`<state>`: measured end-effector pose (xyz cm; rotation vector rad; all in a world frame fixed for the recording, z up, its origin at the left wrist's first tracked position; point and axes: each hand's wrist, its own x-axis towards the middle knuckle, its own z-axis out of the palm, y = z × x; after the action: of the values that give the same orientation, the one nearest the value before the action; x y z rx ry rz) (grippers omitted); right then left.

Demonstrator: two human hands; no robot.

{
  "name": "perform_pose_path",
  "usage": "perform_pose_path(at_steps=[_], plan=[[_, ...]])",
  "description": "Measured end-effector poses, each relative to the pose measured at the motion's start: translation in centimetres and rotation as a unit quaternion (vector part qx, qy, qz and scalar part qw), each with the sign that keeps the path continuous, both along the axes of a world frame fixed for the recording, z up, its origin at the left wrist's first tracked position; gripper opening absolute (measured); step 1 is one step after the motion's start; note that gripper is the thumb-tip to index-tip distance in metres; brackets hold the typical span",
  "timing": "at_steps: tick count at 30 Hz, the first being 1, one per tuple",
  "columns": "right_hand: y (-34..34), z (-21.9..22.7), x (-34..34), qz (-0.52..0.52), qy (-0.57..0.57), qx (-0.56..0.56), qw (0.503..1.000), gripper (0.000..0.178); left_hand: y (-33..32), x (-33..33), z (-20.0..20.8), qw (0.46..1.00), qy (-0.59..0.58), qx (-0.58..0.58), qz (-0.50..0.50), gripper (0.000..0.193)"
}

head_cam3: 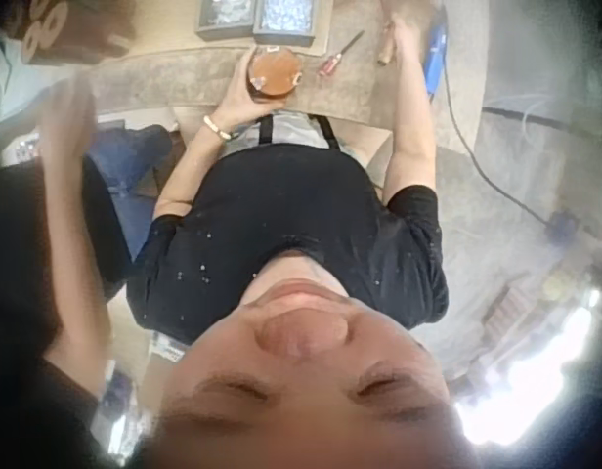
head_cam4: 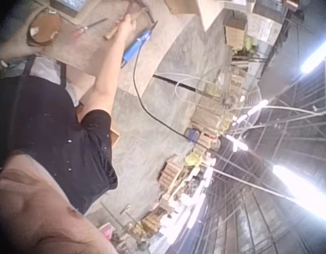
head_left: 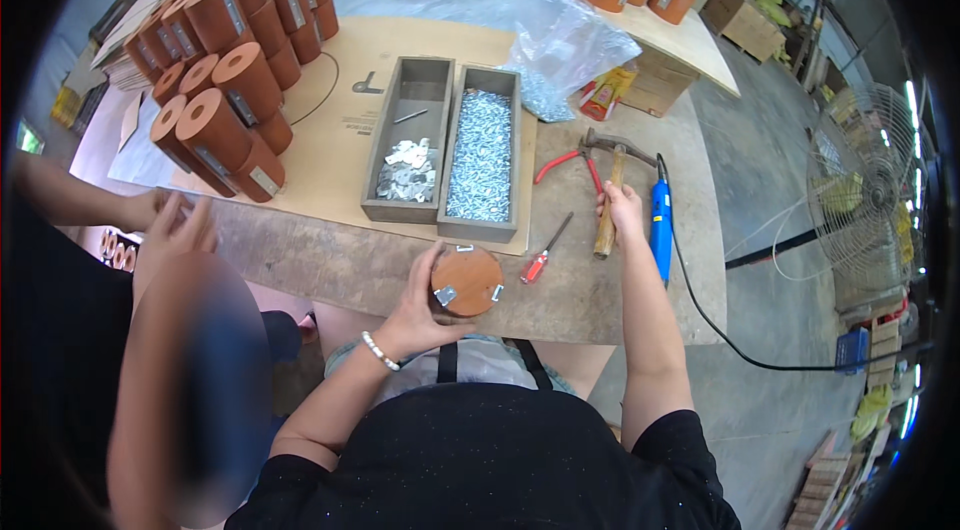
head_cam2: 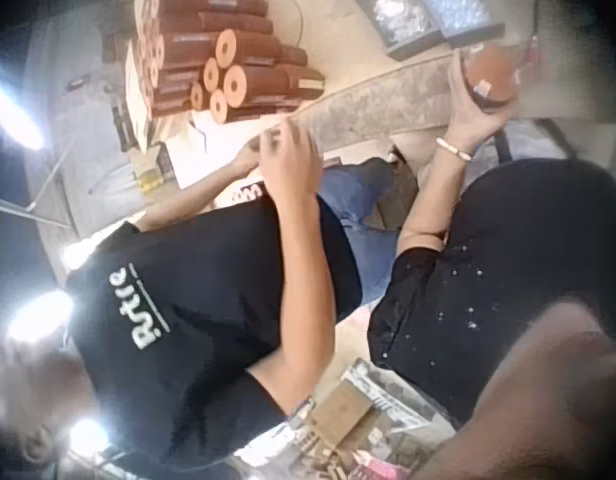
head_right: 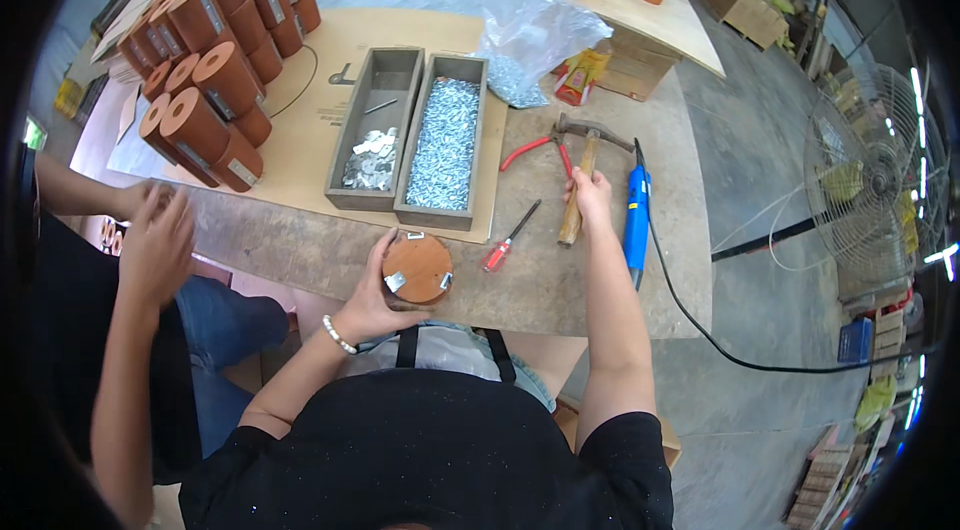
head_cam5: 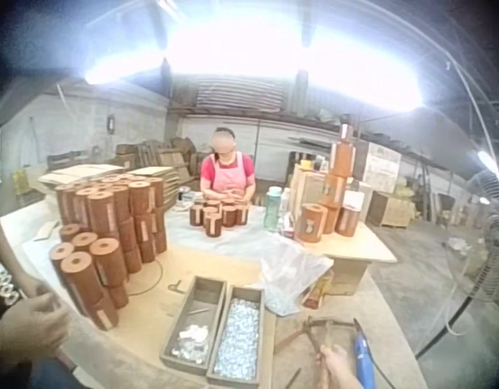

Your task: Assemble metal components onto bamboo cylinders using various hand tools.

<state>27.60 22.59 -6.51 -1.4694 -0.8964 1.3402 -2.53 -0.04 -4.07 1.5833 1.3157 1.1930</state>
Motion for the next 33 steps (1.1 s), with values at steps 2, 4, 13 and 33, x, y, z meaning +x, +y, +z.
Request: perform_pose_path(at_steps=[2,4,13,33], plan=[[1.4,-1.2,0.9,0.064,-0.433,0.059,0.897,0.03,-0.4,1.5,-0.3,0.996,0.046,0.03,0.072,0.106],[0.3,1.0,-0.3,0.079,-0.503,0.079,0.857,0.034,-0.4,2.0,-0.8,0.993,0.055,0.021,0.103,0.103],[-4.9,3.4,6.9,-0.039,-0.692,0.123,0.711,0.046,2.1,-1.5,0.5,0.992,-0.071,-0.071,-0.08,0.09],[-8.6,3.1,3.7,-0.05,-0.683,-0.01,0.728,0.062,2.8,-4.0,1.3,0.987,-0.013,-0.078,-0.14,0.093]])
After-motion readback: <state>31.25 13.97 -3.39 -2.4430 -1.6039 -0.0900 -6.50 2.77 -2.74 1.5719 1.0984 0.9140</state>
